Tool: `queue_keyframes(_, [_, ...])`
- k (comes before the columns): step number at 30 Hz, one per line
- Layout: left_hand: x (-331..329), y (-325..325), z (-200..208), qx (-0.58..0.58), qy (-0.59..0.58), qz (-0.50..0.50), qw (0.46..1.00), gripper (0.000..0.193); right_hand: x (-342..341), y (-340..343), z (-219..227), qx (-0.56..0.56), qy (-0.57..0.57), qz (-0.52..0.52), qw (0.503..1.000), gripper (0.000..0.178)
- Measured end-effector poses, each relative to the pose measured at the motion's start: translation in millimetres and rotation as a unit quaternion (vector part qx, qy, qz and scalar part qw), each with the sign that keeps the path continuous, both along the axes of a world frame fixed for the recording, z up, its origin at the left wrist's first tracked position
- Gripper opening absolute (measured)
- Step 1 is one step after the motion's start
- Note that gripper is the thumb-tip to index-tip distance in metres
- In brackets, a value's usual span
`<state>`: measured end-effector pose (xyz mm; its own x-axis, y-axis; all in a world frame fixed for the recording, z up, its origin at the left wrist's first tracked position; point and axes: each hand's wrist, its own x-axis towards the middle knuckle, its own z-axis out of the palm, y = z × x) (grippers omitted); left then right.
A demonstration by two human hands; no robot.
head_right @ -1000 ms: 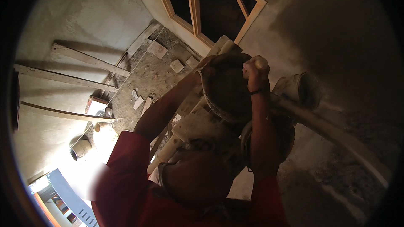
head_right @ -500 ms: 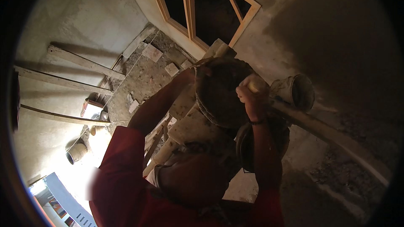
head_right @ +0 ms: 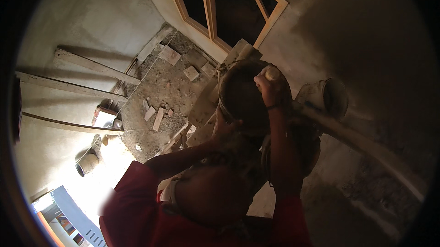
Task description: The person applies cement mixture to a wall using a trowel and then smooths it with a long wooden board. They also add water to the mixture in a bucket.
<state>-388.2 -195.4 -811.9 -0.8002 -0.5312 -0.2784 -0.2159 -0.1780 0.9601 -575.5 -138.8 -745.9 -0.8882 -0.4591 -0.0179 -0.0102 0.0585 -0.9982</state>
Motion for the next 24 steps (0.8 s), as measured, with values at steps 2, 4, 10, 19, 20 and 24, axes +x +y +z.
queue_keyframes(2, [-6,5,8,0.028,0.001,0.039,0.999,0.081,6,3,1,0.046,-0.006,0.022,0.999,0.011])
queue_keyframes(4, [-9,6,14,0.043,0.005,0.066,0.997,0.079,12,3,8,0.070,0.007,0.041,0.997,0.011])
queue_keyframes(10, [-14,0,1,0.016,0.073,0.082,0.994,0.073,39,16,62,0.059,-0.062,0.097,0.992,0.013])
queue_keyframes(19, [-23,-9,-20,-0.030,0.107,0.075,0.991,0.072,9,12,18,-0.086,0.109,-0.220,0.966,0.015])
queue_keyframes(20, [-24,-11,-31,-0.066,0.122,0.065,0.988,0.073,3,8,-8,-0.051,0.104,-0.261,0.958,0.014])
queue_keyframes(24, [-32,-34,-31,-0.137,0.081,0.015,0.987,0.069,-20,-9,-48,-0.150,-0.008,-0.256,0.955,0.010])
